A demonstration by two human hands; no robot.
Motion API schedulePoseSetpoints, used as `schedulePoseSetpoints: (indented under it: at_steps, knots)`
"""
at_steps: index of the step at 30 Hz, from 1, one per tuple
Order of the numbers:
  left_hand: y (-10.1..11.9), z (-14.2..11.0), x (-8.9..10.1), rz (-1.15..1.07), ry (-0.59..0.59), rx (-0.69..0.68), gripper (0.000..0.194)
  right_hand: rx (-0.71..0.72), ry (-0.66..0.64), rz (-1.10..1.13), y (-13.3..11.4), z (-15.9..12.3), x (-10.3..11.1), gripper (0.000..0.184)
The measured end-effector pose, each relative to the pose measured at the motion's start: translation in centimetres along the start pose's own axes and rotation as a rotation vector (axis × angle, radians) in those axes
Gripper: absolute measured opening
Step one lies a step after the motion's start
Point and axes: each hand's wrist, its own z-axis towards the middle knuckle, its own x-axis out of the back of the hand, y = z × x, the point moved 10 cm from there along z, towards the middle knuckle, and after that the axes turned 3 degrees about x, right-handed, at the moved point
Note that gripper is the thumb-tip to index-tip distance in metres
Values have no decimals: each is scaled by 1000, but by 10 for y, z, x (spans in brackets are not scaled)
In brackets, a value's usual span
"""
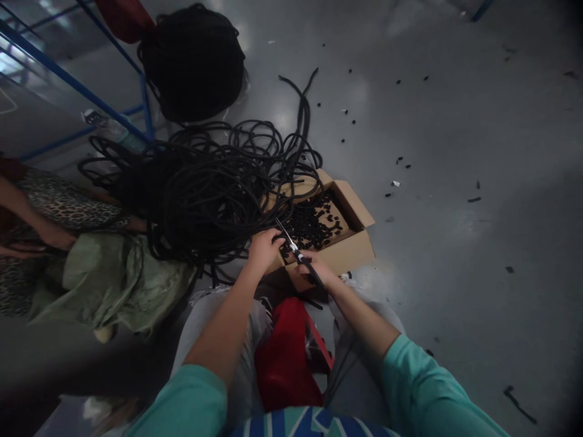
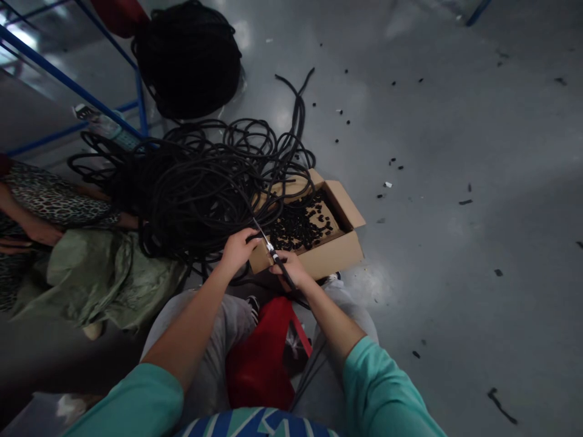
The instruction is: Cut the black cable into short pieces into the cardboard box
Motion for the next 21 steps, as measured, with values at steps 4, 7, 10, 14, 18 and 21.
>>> schedulePoseSetpoints:
  at_steps: [4,7,10,14,18,21]
  knots:
    - [4,-3,2,-41,24,-12,23,-32,-23,38,0,-2,-4,40]
    - [9,-5,2,-87,36,-35,25,-65,-92,86,0,-3,-12,44]
    - [9,-6,-1,-124,28,-16,22,-30,-77,114,-5,-2,-11,42]
    - [3,-4,-4,-167,21,21,19,49,5,43,-12,1,-2,37]
    - [-6,-1,-4,-139,36,63,18,13,-5,19,-7,2,-2,36]
    - [-9,-1,0,-115,68,76,19,17,5,20,-6,1,-2,37]
